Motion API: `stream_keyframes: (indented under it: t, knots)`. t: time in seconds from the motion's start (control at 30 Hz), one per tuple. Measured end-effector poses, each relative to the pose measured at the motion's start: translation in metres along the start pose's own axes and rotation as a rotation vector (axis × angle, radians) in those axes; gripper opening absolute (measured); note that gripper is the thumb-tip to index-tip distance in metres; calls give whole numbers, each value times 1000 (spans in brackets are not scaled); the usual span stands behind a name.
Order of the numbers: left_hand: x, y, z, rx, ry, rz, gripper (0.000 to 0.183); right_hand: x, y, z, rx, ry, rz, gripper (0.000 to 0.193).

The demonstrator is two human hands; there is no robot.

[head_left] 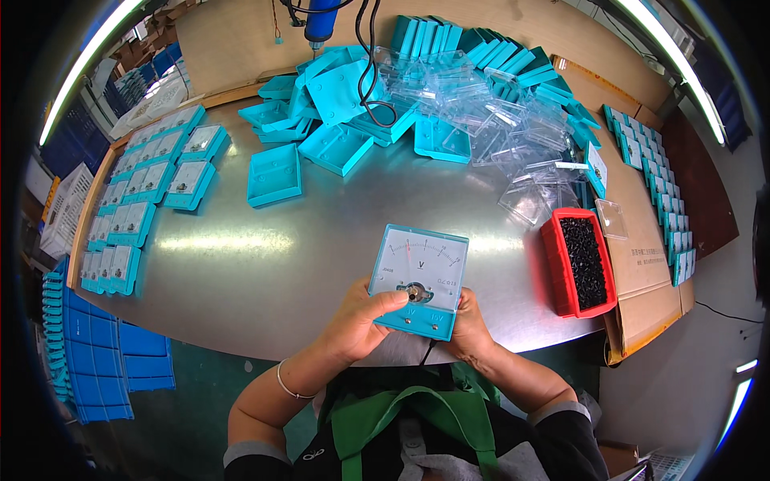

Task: The person assembles small teal-colored electronic devices at a workstation. They use a screwdriver to tighten screws on the internal mechanism, place a clear plastic cover over the face, and then close the teal casing. The completed units are stacked on the table.

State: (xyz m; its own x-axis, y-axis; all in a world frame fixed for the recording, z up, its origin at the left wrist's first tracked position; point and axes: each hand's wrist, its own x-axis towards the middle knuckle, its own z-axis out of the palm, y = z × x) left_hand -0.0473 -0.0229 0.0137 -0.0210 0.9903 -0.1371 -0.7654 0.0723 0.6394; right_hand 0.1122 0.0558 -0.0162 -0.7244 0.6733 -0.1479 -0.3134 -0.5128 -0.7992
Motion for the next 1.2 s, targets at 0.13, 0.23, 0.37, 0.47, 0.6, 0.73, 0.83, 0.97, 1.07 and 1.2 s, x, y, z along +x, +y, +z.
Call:
stream_keyframes:
  t: [0.13,0.23,0.37,0.47,0.6,0.73,0.83,0.97,1.07,1.2]
  knots:
    - [0,0,3,3,11,-3,44,-1,1,0,10,0,-9,21]
    - [-1,-1,3,5,9,-5,44,-2,3,1,-7,23,-31,21]
    - [-1,-1,4,16,23,-5,44,-3,2,3,-10,43,-40,18]
    - [-1,-1,4,12,33,-4,43,-3,-1,1,-53,22,23,18]
    - [-4,4,-5,33,55,25,41,0,-18,-9,-111,-45,228,21]
    - [-6,8,-35,174,44,42,52,10,-48,7,-330,-116,284,21]
    - [-3,21,-41,564,144,381,71,46,-63,24,-819,-189,117,25]
    - [2,38,-63,675,270,674,104,90,-34,68,-1402,-369,-801,27]
    - [3,55,-97,514,399,712,109,118,-19,96,-1235,-563,-673,24]
    - [-8,79,-102,246,340,797,96,187,2,114,-1148,-385,-484,28]
